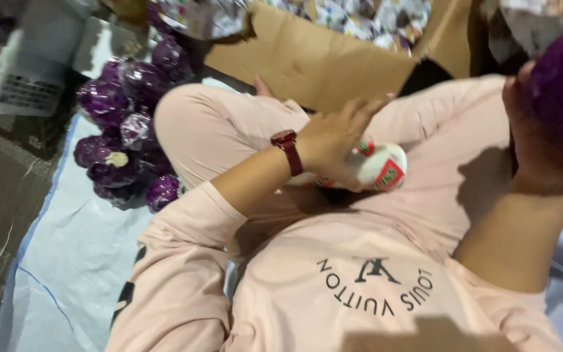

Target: The person wraps red cabbages in plastic film using a roll and a knife, then places the items into a cardboard box.

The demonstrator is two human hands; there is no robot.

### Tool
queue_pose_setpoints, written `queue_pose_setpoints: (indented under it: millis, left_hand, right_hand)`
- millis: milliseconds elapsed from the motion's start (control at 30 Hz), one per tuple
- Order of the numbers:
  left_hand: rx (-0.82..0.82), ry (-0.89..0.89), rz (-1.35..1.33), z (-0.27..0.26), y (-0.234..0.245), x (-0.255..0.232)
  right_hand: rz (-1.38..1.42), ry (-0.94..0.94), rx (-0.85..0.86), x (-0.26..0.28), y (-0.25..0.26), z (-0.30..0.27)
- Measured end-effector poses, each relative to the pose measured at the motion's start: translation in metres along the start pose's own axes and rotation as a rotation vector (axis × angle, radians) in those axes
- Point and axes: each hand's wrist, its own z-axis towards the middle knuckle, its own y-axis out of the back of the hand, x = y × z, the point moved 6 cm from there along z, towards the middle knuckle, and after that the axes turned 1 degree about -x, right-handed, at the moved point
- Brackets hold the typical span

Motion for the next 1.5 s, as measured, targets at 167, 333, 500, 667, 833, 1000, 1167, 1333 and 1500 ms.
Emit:
queue_pose_setpoints:
  millis: [167, 333, 500, 667, 833, 1000, 1167, 1333, 1500]
  left_hand:
    - [0.096, 0.070, 0.236, -0.002, -0.030, 0.020]
    - [0.311, 0.239, 0.127, -0.010, -0.025, 0.022]
    - [0.403, 0.213, -0.048, -0.010, -0.003, 0.023]
    - [0.292, -0.117, -0.594, 0.008, -0.027, 0.021]
    - [0.157, -0.213, -0.375, 0.030, -0.053, 0.044]
    - [0.078, -0.110, -0.473, 0.026, -0.025, 0.066]
    - [-1.173, 0.176, -0.858, 0.005, 0.156, 0.223]
    - [-0.919, 0.258, -0.667, -0.001, 0.152, 0.128]
    - [-0.337, -0.030, -0.354, 0.014, 0.015, -0.005]
  right_hand:
    - [0.049, -0.004, -0.009, 0.002, -0.017, -0.017]
    - [-0.034, -0.051, 0.071, 0.002, -0.002, -0.010]
    - [0.101, -0.065, 0.046, -0.006, -0.023, -0.019]
    - [0.163, -0.064, -0.037, -0.028, -0.043, -0.029]
    - [0.346, -0.053, -0.012, -0.038, -0.061, -0.040]
    - [0.084, -0.076, -0.012, -0.051, -0.070, -0.034]
    - [0.401, -0.223, 0.076, -0.081, -0.084, -0.039]
    - [0.403, -0.213, 0.051, -0.081, -0.073, -0.032]
    - [0.434, -0.209, 0.084, -0.061, -0.060, -0.037]
